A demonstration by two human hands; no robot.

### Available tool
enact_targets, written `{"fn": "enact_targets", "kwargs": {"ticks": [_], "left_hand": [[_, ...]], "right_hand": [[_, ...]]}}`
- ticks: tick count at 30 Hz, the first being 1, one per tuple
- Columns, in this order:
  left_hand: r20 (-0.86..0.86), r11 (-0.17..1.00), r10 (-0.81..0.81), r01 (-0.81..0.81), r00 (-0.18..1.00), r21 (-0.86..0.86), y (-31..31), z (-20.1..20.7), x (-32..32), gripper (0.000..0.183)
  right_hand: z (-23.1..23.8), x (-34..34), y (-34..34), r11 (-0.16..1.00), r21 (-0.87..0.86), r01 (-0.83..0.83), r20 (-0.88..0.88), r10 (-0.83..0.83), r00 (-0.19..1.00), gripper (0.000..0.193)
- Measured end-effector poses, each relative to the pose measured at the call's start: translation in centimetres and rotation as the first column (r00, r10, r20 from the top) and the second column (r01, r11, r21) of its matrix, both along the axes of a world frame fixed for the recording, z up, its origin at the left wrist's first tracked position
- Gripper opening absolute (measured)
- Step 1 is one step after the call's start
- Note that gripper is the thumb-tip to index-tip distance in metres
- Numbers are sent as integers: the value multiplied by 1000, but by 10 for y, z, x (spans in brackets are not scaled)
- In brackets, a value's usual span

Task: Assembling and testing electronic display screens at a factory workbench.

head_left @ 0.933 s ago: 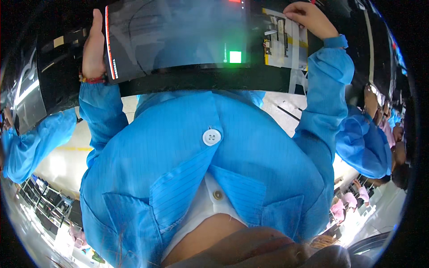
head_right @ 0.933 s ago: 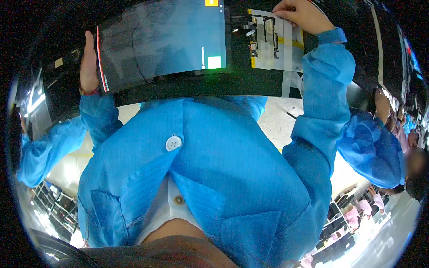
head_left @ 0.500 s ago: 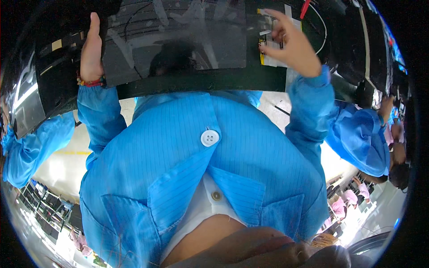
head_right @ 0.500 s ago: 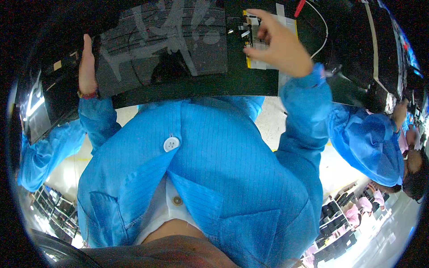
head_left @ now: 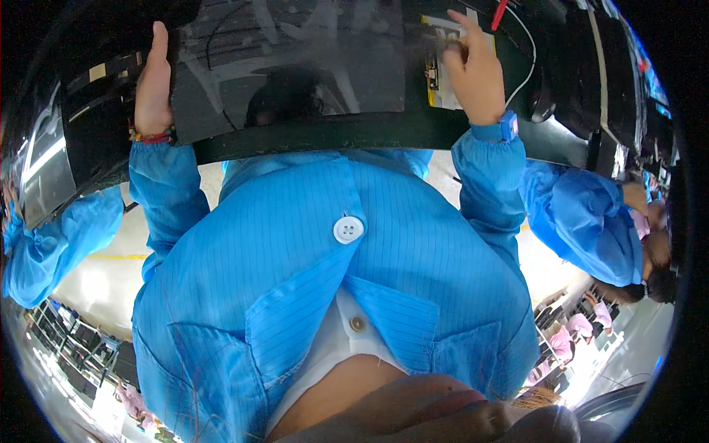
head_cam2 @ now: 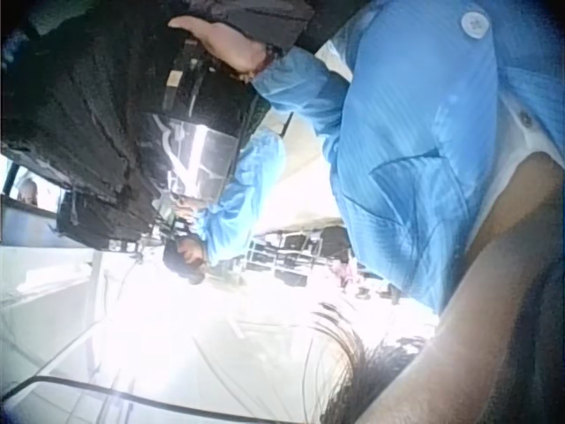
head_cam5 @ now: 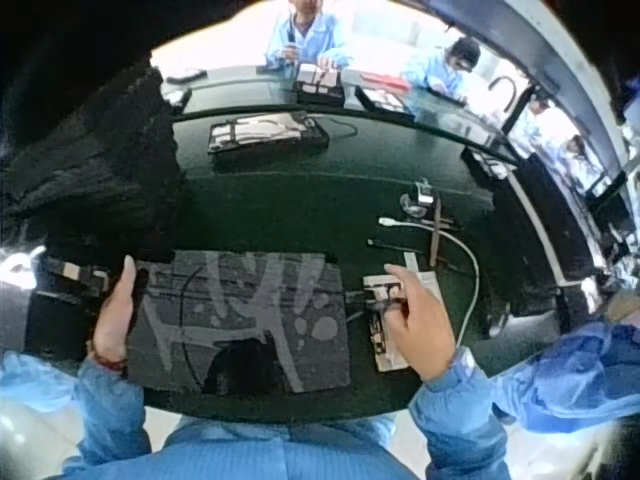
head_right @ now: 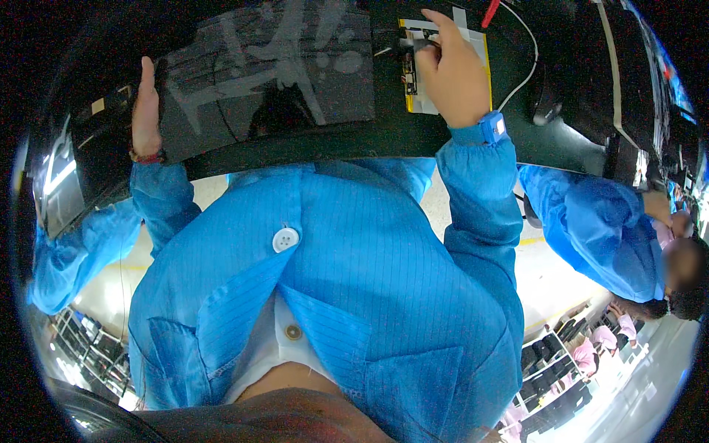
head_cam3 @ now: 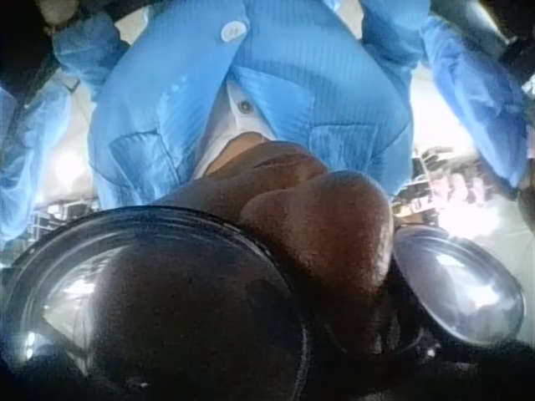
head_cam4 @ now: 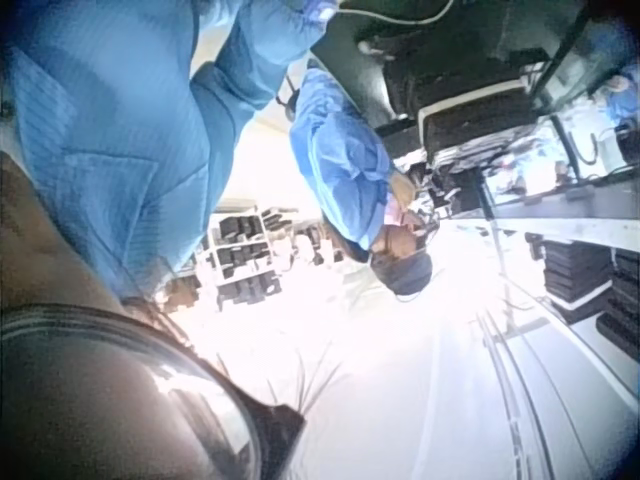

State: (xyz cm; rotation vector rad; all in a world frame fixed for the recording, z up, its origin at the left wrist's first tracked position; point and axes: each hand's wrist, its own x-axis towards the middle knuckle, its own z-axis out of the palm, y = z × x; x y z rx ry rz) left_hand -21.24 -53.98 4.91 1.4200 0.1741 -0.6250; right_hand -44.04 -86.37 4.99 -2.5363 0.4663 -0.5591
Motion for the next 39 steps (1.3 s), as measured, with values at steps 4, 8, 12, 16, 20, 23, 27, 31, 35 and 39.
{"fn": "enact_targets", "kwargs": {"ticks": [4, 8, 12, 16, 20, 23, 27, 31, 35, 39], "left_hand": [[32, 1000, -1, 1, 999, -5, 1, -1, -1, 59], [-33, 996, 11, -14, 999, -91, 4, -6, 1, 58], [157, 988, -126, 139, 979, -70, 2, 7, -16, 51], [321, 989, -69, 107, 944, -101, 7, 9, -25, 45], [466, 987, -26, 96, 884, -127, 27, 3, -28, 45], [597, 931, -56, 258, 800, -258, 26, -1, -36, 42], [963, 592, -99, 793, 249, -144, 15, 28, -41, 31], [993, 689, 26, 721, -118, 68, -1, 44, -36, 23], [948, 770, -144, 569, -285, 288, 4, 38, -24, 19], [793, 800, -336, 290, -508, 525, 9, 31, -16, 32]], "right_hand": [[0, 0, 5, 999, 47, 20, -178, -12, 984, 54], [3, 6, 6, 998, 52, 16, -237, -3, 971, 58], [-3, 13, 10, 997, -80, 0, -228, -18, 974, 57], [-5, 18, 19, 983, -176, 41, -233, -82, 969, 41], [-12, 16, 14, 973, -226, -46, -179, 5, 984, 33], [-47, 11, -18, 983, -178, 34, -230, -76, 970, 38], [42, -6, -30, 984, 175, 5, -382, 63, 922, 63], [51, -2, -114, 997, -74, 8, -331, -33, 943, 40], [30, 34, -184, 962, -254, 98, -306, -176, 936, 53], [-11, 72, -236, 896, -417, 152, -274, -283, 919, 68]]}}
